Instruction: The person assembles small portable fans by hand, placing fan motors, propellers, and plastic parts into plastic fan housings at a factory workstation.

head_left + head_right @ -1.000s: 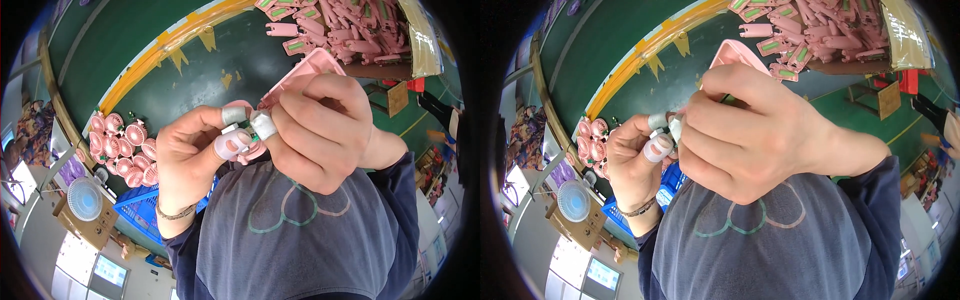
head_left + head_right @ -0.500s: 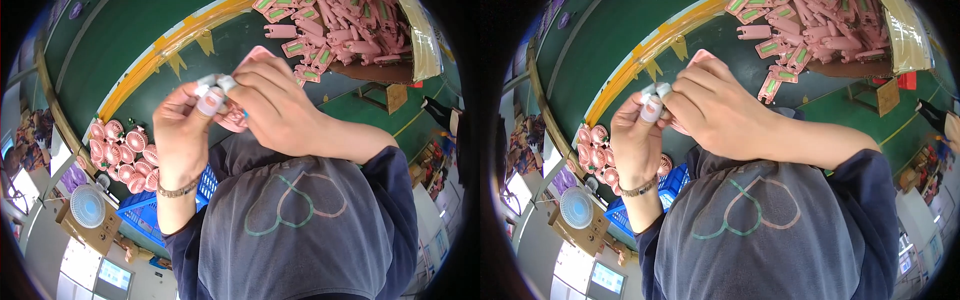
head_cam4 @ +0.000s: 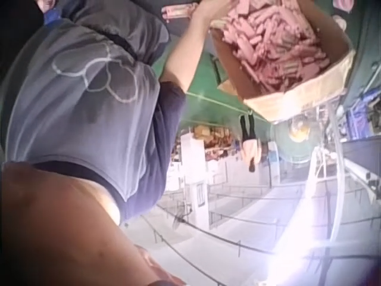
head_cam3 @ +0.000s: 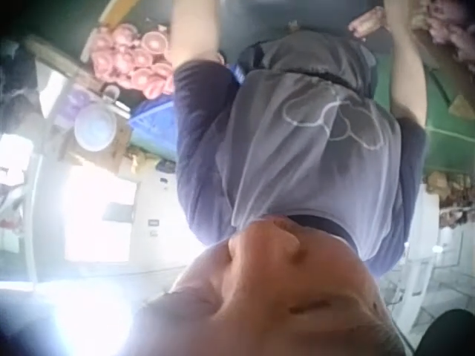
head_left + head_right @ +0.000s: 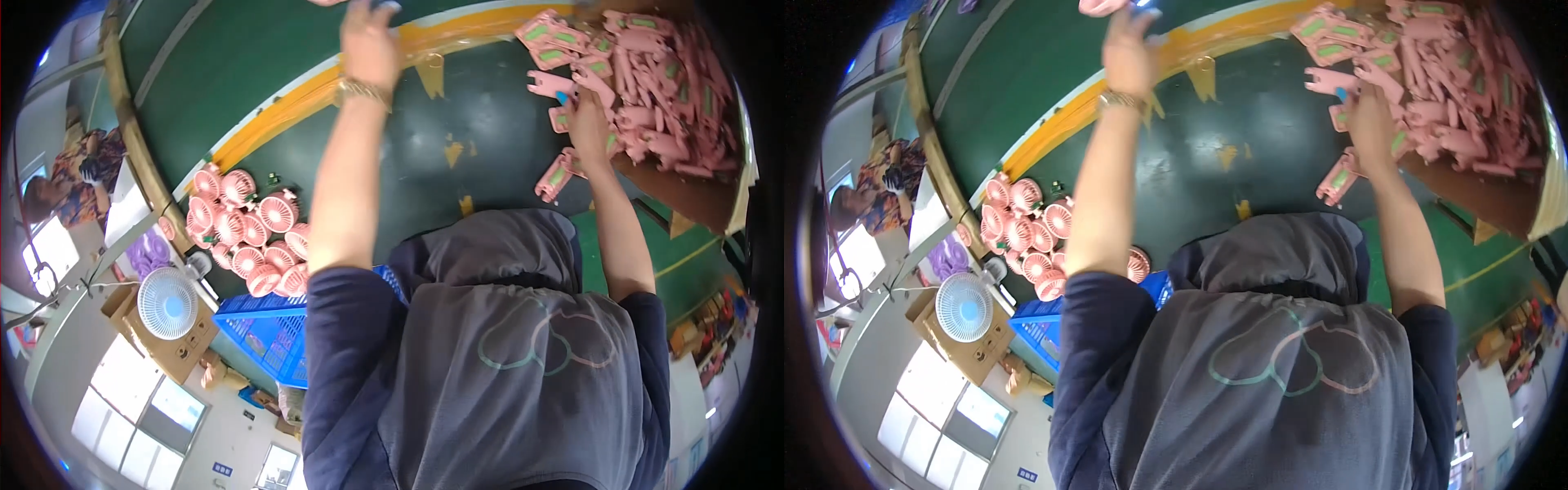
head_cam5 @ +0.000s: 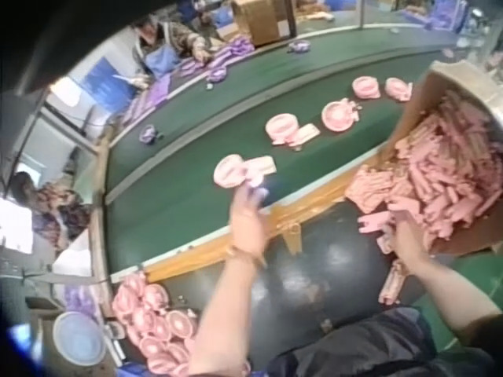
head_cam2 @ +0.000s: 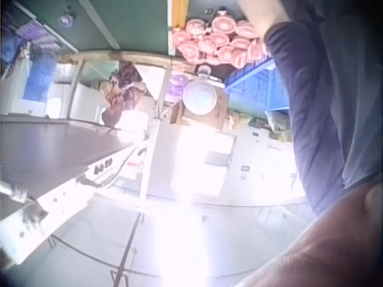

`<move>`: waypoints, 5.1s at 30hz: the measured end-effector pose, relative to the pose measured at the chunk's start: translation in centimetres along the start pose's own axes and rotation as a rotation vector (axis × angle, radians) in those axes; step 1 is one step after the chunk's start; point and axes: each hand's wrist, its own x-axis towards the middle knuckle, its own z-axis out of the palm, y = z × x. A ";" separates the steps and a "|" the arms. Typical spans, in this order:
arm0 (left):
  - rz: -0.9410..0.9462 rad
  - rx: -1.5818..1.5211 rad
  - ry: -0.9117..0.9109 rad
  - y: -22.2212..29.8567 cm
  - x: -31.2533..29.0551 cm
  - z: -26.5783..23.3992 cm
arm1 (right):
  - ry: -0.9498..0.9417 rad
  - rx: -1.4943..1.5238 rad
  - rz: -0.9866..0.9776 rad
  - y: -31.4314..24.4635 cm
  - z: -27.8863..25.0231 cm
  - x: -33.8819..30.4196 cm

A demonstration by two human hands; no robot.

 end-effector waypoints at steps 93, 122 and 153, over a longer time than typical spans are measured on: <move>-0.716 0.502 -0.346 0.5 -23.3 -17.2 | -0.067 0.159 -0.437 -3.3 2.4 -1.2; -1.041 -0.007 -0.327 7.1 -18.7 -12.2 | -0.127 0.275 -0.609 -7.6 2.3 -4.2; -1.301 -1.717 0.107 14.9 -13.9 -16.8 | -0.147 0.361 -0.712 -4.9 3.3 -5.1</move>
